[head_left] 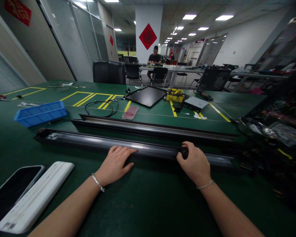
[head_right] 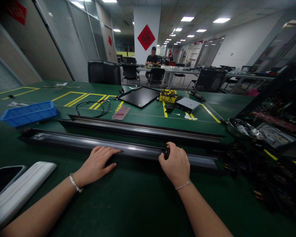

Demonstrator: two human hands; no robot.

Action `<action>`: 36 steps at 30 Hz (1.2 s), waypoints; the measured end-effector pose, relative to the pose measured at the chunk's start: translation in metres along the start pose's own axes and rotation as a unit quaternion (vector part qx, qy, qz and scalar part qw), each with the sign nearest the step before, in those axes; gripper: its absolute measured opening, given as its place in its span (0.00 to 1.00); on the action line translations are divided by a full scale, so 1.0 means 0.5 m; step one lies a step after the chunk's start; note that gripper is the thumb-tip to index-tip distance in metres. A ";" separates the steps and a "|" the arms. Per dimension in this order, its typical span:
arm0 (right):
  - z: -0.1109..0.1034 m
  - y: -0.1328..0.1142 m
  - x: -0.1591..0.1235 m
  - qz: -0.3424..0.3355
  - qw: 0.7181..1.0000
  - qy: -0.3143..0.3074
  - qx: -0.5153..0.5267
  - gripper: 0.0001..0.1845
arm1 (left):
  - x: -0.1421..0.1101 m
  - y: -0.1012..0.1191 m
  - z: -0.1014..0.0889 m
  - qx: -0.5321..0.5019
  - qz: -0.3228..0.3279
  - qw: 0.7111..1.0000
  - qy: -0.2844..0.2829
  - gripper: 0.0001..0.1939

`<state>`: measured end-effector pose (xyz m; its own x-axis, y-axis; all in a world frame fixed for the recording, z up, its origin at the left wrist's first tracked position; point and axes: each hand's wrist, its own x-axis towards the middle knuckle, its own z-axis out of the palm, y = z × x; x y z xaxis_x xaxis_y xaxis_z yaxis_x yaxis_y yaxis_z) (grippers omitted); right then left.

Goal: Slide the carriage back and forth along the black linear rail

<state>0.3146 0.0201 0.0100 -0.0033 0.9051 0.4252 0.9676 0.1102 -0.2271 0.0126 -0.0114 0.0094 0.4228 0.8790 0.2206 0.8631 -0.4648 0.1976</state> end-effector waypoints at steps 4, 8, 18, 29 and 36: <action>0.003 0.005 -0.001 -0.006 1.000 0.012 0.001 0.19 | 0.001 0.002 -0.002 0.001 0.001 1.000 0.004 0.21; 0.006 0.008 -0.003 -0.015 0.999 0.026 -0.012 0.20 | 0.001 0.004 -0.003 0.002 0.002 1.000 0.008 0.21; -0.003 0.001 -0.006 -0.007 0.999 0.037 -0.017 0.23 | 0.001 0.005 -0.003 0.001 0.002 1.000 0.006 0.21; -0.007 -0.001 -0.005 0.039 0.999 -0.016 -0.023 0.23 | 0.001 0.005 -0.003 0.003 -0.001 1.000 0.002 0.21; -0.013 -0.007 -0.007 0.052 0.998 -0.021 -0.025 0.22 | 0.001 0.002 0.001 0.006 0.005 1.000 0.008 0.22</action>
<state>0.3128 0.0140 0.0150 0.0891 0.9272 0.3638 0.9748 -0.0061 -0.2231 0.0138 -0.0116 0.0091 0.4277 0.8722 0.2374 0.8616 -0.4728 0.1847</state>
